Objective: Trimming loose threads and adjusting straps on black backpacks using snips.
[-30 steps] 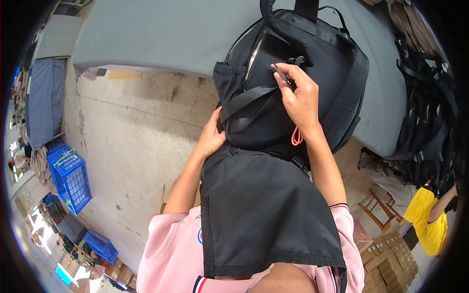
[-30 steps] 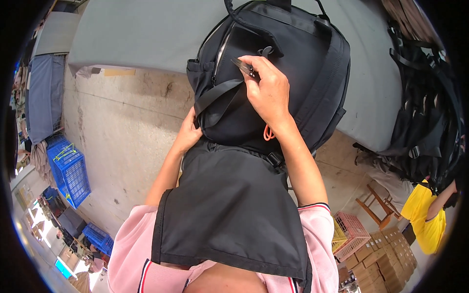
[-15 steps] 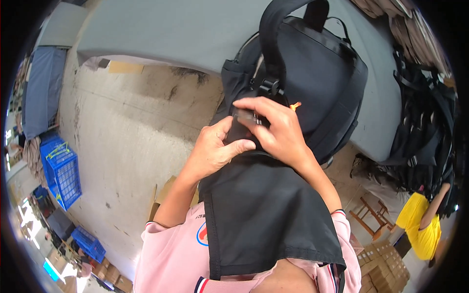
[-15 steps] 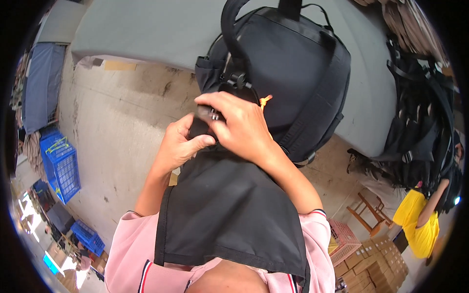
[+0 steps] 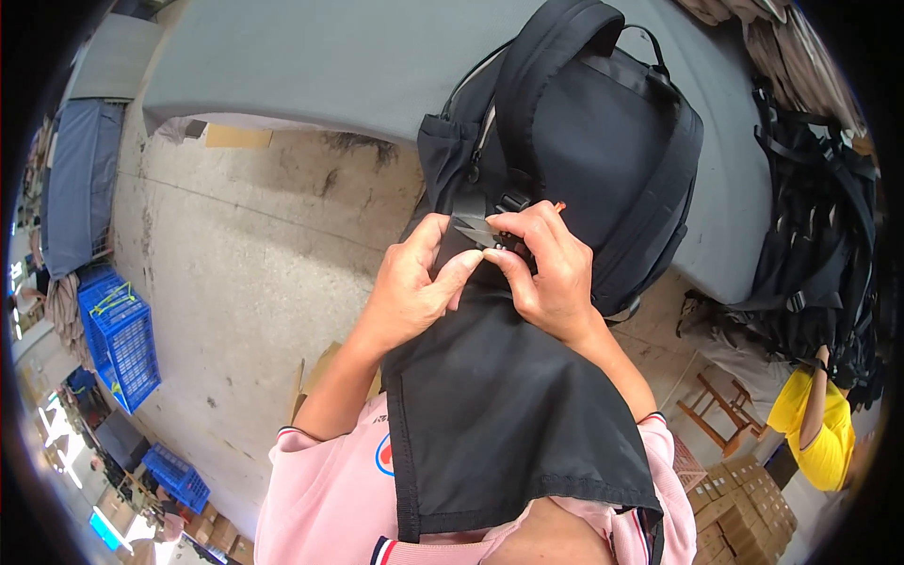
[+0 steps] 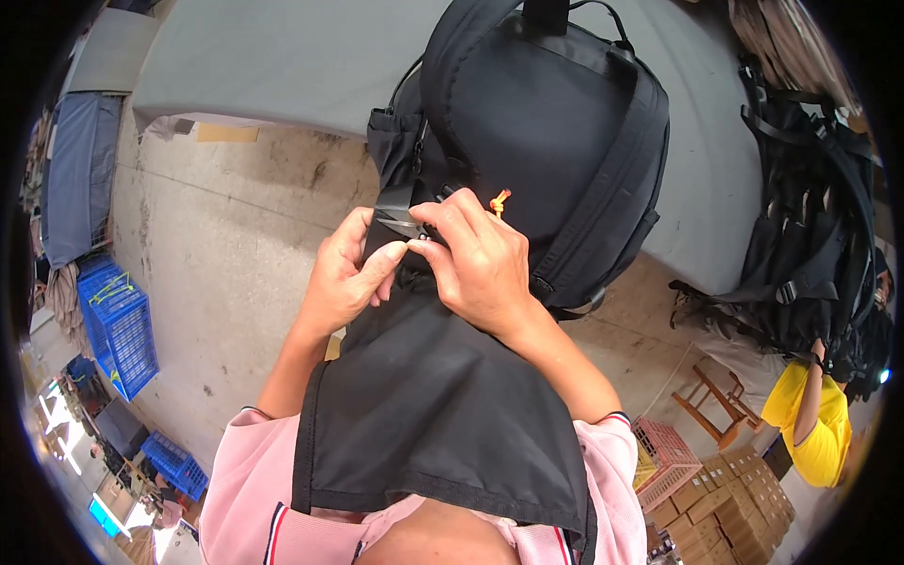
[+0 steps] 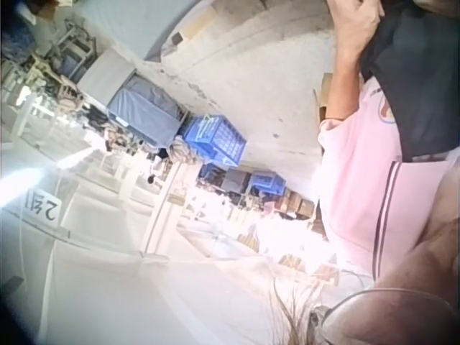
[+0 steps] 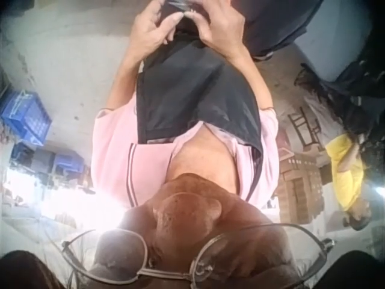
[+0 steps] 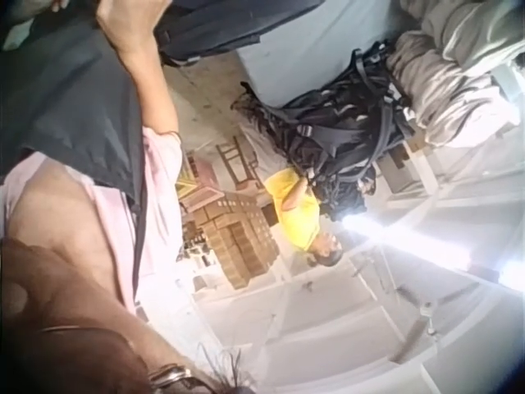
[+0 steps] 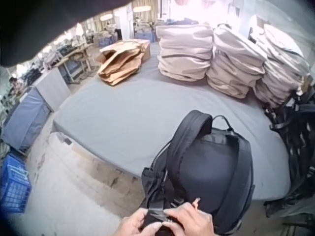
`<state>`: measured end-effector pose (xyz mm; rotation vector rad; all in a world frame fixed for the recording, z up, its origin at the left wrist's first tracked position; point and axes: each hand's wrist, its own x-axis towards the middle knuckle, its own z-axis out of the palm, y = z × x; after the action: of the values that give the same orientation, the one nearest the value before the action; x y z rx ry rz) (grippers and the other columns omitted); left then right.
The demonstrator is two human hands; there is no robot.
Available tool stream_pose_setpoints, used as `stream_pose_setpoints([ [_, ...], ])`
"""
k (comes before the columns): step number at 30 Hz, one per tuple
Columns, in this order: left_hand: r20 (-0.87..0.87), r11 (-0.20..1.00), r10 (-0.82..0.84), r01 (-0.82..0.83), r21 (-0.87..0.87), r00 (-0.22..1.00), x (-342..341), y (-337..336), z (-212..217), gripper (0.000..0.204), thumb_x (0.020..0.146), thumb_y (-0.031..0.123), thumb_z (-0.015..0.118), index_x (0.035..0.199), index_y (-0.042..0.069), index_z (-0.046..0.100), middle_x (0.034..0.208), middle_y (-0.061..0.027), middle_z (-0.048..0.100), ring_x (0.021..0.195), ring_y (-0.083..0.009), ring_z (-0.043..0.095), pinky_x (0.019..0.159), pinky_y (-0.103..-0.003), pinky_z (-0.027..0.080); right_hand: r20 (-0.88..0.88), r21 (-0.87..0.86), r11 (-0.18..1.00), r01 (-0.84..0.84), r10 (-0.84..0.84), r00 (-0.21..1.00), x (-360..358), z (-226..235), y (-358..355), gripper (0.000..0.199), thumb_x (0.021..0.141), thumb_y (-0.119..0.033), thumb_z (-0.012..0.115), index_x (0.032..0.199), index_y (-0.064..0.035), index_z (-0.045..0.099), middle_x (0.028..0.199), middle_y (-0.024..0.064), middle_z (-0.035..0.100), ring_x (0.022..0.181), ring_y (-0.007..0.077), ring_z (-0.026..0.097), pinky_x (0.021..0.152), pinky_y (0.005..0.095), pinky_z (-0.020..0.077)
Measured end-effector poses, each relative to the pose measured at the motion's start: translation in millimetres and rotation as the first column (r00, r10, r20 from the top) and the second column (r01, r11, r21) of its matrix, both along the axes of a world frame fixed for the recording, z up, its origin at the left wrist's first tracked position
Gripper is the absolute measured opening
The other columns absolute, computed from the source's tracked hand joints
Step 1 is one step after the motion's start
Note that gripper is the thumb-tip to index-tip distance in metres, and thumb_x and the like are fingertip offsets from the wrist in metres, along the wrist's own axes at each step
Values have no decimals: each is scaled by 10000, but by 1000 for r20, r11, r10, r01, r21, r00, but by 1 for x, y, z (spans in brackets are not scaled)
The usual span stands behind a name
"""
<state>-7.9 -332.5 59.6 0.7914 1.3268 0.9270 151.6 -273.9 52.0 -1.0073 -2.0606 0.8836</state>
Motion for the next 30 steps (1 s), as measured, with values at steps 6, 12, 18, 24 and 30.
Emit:
stream_pose_setpoints([
  [6, -130, 999, -35, 37, 13, 991, -3, 1, 3, 175, 874, 137, 622, 957, 4, 545, 600, 8, 541, 478, -38, 477, 435, -212, 384, 48, 152, 988, 27, -35, 998, 0, -6, -4, 292, 671, -39, 714, 946, -49, 617, 752, 59, 555, 574, 208, 561, 513, 302, 446],
  [12, -160, 996, -85, 88, 11, 983, -3, 1, 0, 170, 852, 139, 647, 913, 3, 564, 570, -16, 522, 467, -59, 478, 442, -239, 395, -96, -24, 999, 30, -32, 995, 4, -12, -5, 283, 675, -32, 720, 943, -44, 632, 752, 62, 564, 577, 205, 568, 513, 300, 452],
  [18, -369, 977, -102, 164, 140, 924, -4, -4, -6, 180, 824, 139, 668, 884, -7, 583, 582, -106, 523, 452, -144, 498, 453, -275, 396, 22, 46, 999, 24, -25, 999, 5, -7, -6, 265, 686, -18, 717, 939, -31, 639, 765, 78, 589, 604, 203, 592, 533, 288, 471],
  [24, -321, 983, -89, 135, 122, 943, -2, -3, -5, 172, 826, 136, 667, 891, -6, 594, 591, -107, 539, 469, -140, 501, 464, -277, 394, -80, -138, 990, 5, -16, 997, 5, -3, -4, 233, 714, 23, 688, 940, -7, 642, 776, 81, 585, 638, 191, 585, 587, 291, 476],
  [30, -106, 978, -172, 182, 98, 979, -12, 1, 4, 199, 868, 194, 624, 894, -3, 612, 622, -28, 559, 530, -83, 521, 494, -234, 409, -238, -617, 780, -104, -59, 970, 10, 15, 0, 308, 723, 55, 624, 1028, 8, 614, 811, 14, 472, 715, 82, 463, 609, 221, 392],
])
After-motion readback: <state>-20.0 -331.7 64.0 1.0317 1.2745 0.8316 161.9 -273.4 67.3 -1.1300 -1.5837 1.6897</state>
